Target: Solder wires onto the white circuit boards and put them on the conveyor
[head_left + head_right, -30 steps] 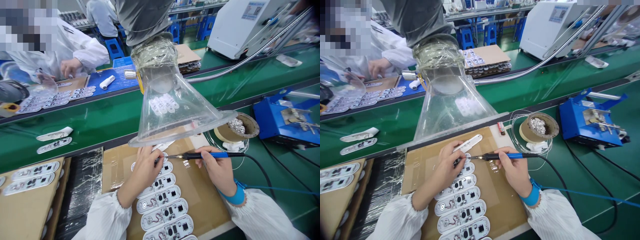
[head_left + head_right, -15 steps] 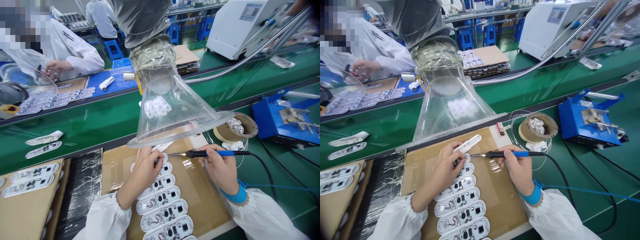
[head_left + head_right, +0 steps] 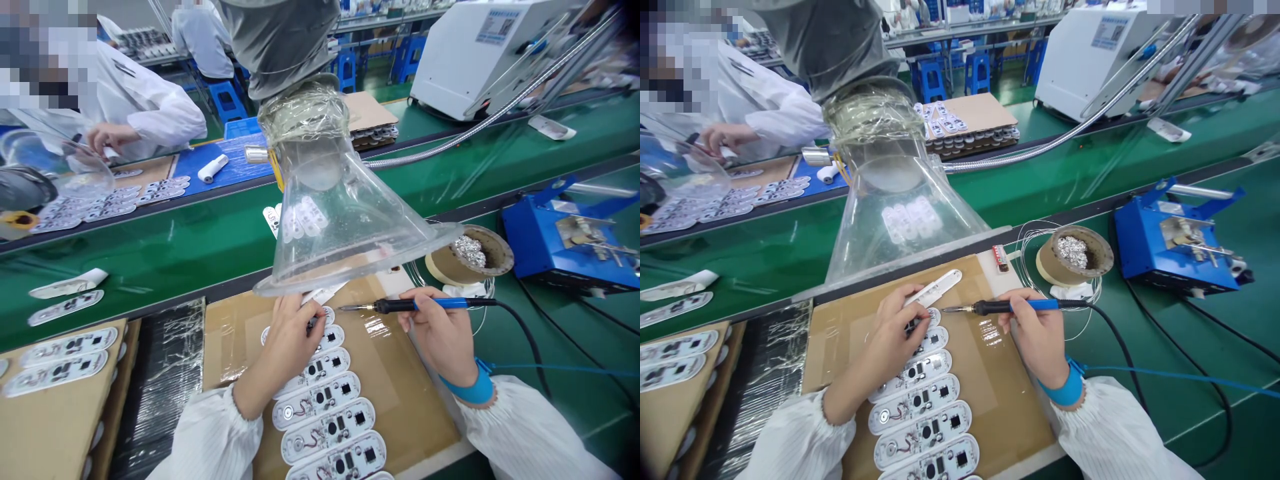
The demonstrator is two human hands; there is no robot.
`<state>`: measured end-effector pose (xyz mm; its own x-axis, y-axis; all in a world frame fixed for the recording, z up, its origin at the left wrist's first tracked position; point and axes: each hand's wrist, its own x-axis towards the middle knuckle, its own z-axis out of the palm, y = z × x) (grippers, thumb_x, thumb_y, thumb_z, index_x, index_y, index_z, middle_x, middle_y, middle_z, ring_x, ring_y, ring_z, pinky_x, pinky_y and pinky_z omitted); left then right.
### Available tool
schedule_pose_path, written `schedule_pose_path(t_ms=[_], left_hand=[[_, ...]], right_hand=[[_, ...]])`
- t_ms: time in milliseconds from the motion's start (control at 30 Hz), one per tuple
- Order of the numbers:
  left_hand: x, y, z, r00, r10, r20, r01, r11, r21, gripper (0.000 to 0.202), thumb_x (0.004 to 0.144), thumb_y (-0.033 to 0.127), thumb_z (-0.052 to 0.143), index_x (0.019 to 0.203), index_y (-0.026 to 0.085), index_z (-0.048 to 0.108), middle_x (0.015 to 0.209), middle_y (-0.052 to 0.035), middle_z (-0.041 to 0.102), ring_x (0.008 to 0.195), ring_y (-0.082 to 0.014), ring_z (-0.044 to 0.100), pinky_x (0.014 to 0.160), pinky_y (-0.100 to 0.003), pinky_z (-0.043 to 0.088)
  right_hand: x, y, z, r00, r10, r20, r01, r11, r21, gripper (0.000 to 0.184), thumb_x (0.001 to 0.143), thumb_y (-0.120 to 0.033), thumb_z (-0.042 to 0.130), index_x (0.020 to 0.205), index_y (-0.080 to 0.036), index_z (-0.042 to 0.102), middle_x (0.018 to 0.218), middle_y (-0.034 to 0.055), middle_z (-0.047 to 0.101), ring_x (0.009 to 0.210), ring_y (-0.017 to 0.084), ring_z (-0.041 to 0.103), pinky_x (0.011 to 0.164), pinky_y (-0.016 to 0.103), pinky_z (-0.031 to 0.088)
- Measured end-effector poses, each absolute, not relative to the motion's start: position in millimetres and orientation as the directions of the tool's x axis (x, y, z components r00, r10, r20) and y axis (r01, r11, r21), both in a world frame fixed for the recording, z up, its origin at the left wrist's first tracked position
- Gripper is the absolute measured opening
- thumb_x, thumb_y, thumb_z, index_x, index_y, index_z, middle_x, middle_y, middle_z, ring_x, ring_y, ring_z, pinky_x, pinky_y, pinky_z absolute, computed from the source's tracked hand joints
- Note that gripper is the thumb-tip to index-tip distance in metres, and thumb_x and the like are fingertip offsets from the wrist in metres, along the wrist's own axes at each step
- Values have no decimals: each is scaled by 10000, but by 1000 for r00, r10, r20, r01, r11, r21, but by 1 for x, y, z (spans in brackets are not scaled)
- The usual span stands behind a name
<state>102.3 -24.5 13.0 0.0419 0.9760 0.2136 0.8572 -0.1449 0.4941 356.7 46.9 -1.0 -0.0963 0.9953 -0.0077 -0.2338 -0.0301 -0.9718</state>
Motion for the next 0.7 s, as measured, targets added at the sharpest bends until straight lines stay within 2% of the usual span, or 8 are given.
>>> schedule_pose_path(t_ms=[267, 700], left_hand=[[103, -24, 13, 40, 975, 218, 859, -145, 491, 149, 982, 143, 578, 877, 223, 647, 1305, -111, 618, 1213, -313, 593, 981, -514, 510], [104, -24, 12, 48, 973, 225, 862, -154, 484, 150, 982, 133, 578, 869, 216, 633, 1308, -115, 616, 1198, -308, 594, 972, -506, 511]], right_hand=[[355, 41, -9, -190, 980, 61, -77, 47, -996, 250, 1024, -379, 655, 901, -194, 769, 646, 22, 678, 549, 162, 609, 520, 273, 487], [357, 41, -9, -180, 979, 97, -74, 85, -994, 219, 1036, -334, 645, 915, -197, 767, 640, 6, 673, 551, 152, 605, 536, 267, 487]])
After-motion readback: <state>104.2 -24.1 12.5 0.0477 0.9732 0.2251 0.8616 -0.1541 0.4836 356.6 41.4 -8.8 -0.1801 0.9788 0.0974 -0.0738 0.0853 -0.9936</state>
